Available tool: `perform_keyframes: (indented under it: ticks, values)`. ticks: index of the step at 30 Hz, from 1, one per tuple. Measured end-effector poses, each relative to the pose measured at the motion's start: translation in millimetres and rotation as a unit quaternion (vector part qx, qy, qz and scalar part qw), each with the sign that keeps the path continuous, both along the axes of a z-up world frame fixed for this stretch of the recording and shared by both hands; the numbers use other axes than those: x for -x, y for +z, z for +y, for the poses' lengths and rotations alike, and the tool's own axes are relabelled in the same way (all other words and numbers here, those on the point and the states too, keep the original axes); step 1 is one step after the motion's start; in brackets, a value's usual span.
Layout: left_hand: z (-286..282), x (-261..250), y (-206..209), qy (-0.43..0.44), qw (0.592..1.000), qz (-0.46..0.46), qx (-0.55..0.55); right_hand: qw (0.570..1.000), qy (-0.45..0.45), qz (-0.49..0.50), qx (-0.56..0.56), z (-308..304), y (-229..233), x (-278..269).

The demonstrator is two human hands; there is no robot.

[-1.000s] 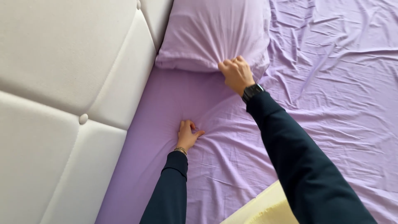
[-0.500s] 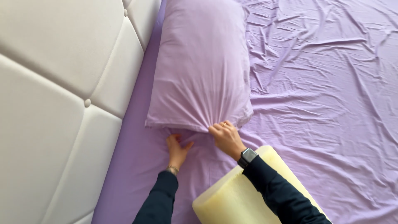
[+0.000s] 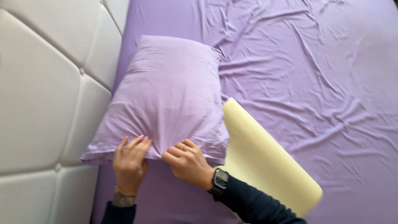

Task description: The person removes a purple pillowcase from a pillow, then places the same pillowcase onto a different, contoured yellow pillow. The person adjusts the fabric to fit the new pillow and places it on the bed.

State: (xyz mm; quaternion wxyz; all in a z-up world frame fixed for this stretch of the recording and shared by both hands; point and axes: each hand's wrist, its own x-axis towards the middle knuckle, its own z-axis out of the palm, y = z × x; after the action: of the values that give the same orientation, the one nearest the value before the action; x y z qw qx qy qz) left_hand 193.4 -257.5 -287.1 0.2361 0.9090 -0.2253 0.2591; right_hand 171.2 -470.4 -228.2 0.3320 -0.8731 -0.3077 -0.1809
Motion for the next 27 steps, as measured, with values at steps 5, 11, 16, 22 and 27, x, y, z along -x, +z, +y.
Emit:
perform_keyframes:
  ticks: [5,11,16,22,27]
  values:
    - [38.2,56.2,-1.8,0.060,0.996,0.032,0.066,0.882,-0.104,0.287,-0.358,-1.7,-82.3,151.0]
    - [54.7,92.0,4.9,0.062,0.996,0.054,0.039,0.161,-0.353,0.555,-0.736,-57.7,-272.0,322.1]
    - [39.9,125.8,-11.0,0.038,0.996,0.065,0.047,0.185,-0.428,0.302,-0.832,-134.2,-323.2,318.5]
    - [29.3,147.0,-22.8,0.036,0.997,0.059,0.018,0.327,-0.517,0.241,-0.753,-294.5,-296.5,298.5]
    - [-14.7,159.4,-28.7,0.002,0.997,0.073,0.014,0.484,-0.570,0.202,-0.632,-497.3,-195.0,314.1]
